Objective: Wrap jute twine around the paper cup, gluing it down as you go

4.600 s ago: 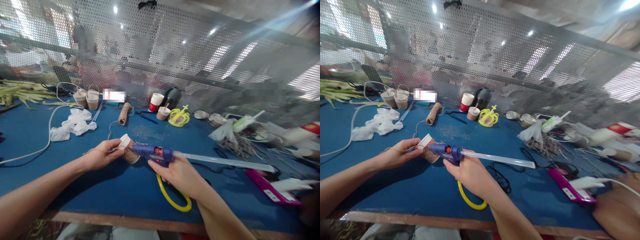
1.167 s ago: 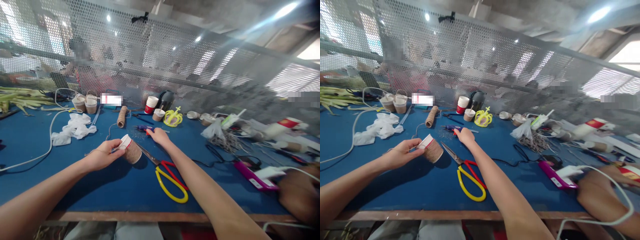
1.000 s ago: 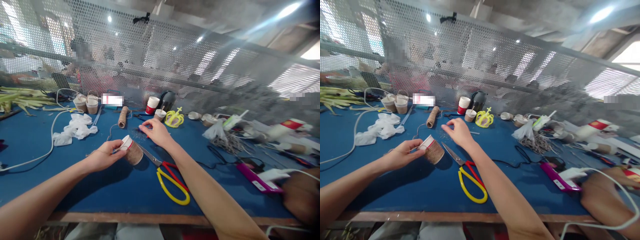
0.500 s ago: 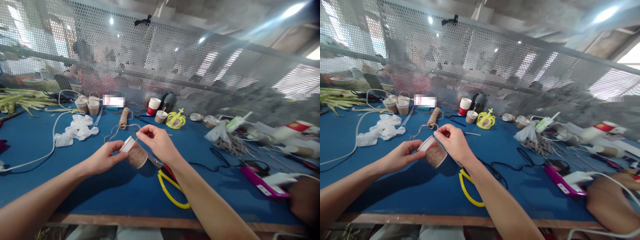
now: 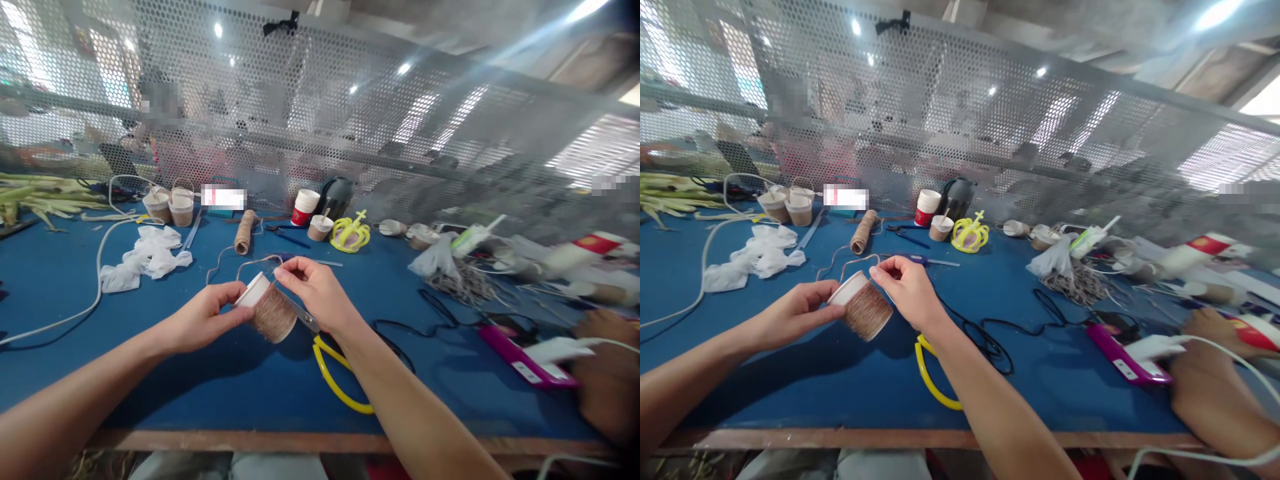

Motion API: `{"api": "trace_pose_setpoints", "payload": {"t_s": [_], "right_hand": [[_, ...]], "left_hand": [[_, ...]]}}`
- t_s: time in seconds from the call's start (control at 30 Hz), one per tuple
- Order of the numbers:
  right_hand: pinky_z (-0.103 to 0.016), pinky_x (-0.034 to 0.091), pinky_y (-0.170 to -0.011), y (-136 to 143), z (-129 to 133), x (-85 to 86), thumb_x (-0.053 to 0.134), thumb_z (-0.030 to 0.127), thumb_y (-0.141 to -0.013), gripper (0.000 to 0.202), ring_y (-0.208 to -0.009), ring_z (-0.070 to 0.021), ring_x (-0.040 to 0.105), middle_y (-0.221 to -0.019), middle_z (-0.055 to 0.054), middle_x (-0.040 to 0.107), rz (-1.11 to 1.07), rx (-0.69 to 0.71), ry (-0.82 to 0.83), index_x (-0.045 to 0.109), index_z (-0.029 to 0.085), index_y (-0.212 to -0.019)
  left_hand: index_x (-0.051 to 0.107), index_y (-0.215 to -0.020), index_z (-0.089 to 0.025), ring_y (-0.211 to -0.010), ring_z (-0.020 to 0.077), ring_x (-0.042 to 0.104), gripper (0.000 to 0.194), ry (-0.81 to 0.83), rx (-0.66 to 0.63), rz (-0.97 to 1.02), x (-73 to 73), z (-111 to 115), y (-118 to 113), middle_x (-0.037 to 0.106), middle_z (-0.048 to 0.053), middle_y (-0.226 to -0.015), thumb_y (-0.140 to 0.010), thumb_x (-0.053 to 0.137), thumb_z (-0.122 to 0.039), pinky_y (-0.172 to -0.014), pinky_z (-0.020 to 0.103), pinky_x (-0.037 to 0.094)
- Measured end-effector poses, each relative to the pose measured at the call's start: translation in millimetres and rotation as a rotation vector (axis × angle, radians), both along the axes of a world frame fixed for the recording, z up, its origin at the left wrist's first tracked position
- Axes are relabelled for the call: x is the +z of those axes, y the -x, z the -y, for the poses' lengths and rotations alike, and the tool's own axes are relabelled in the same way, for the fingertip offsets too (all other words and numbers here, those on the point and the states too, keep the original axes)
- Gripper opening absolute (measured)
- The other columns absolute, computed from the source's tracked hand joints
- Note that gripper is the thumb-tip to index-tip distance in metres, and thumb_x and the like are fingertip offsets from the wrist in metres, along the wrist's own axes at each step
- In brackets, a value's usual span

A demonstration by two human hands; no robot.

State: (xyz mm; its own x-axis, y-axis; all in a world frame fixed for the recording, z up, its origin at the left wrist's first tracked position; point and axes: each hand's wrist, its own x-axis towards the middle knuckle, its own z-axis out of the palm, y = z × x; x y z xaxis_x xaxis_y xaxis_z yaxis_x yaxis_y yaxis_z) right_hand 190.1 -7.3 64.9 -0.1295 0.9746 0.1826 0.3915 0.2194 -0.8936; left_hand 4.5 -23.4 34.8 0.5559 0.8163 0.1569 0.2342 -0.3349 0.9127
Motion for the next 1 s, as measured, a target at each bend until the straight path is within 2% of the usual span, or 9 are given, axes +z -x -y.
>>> {"api": "trace_pose_setpoints", "payload": {"t_s": [0.3,0.53,0.83,1.0], "right_hand": [[-0.023,0.037,-0.054,0.0,0.5,-4.4,0.057,0.035,-0.068,0.020,-0.055,-0.0087,0.044,-0.062,0.003,0.051,-0.056,0.046,0.063,0.053,0.016,-0.066],[-0.022,0.034,-0.051,0.3,3.7,-7.8,0.054,0.038,-0.072,0.022,-0.054,-0.0088,0.041,-0.061,0.003,0.047,-0.043,0.078,0.068,0.050,0.017,-0.067],[-0.024,0.035,-0.057,3.7,8.6,-10.8,0.039,0.036,-0.083,0.020,-0.061,-0.0114,0.043,-0.065,0.004,0.044,0.174,0.074,-0.071,0.042,0.020,-0.071],[-0.025,0.036,-0.057,3.2,6.5,-16.5,0.035,0.035,-0.085,0.020,-0.059,-0.0121,0.043,-0.064,0.003,0.043,0.214,0.024,-0.146,0.039,0.021,-0.072]], "left_hand": [[0.054,-0.083,-0.013,-0.071,0.0123,0.051,0.020,0.042,-0.045,0.047,1.5,3.6,0.7,0.057,0.001,-0.077,-0.081,0.046,-0.031,-0.066,0.021,0.041],[0.056,-0.097,-0.014,-0.083,0.0161,0.053,0.027,0.038,-0.078,0.072,-2.3,1.8,3.0,0.060,0.005,-0.091,-0.081,0.046,-0.033,-0.075,0.025,0.043],[0.055,-0.099,-0.013,-0.090,0.0173,0.051,0.026,-0.010,-0.086,0.085,-3.1,-0.2,4.9,0.057,0.006,-0.098,-0.082,0.046,-0.030,-0.084,0.028,0.041],[0.058,-0.096,-0.013,-0.087,0.0176,0.053,0.028,0.012,-0.050,0.053,-1.7,-3.8,4.8,0.061,0.005,-0.094,-0.080,0.047,-0.034,-0.082,0.029,0.042]]}}
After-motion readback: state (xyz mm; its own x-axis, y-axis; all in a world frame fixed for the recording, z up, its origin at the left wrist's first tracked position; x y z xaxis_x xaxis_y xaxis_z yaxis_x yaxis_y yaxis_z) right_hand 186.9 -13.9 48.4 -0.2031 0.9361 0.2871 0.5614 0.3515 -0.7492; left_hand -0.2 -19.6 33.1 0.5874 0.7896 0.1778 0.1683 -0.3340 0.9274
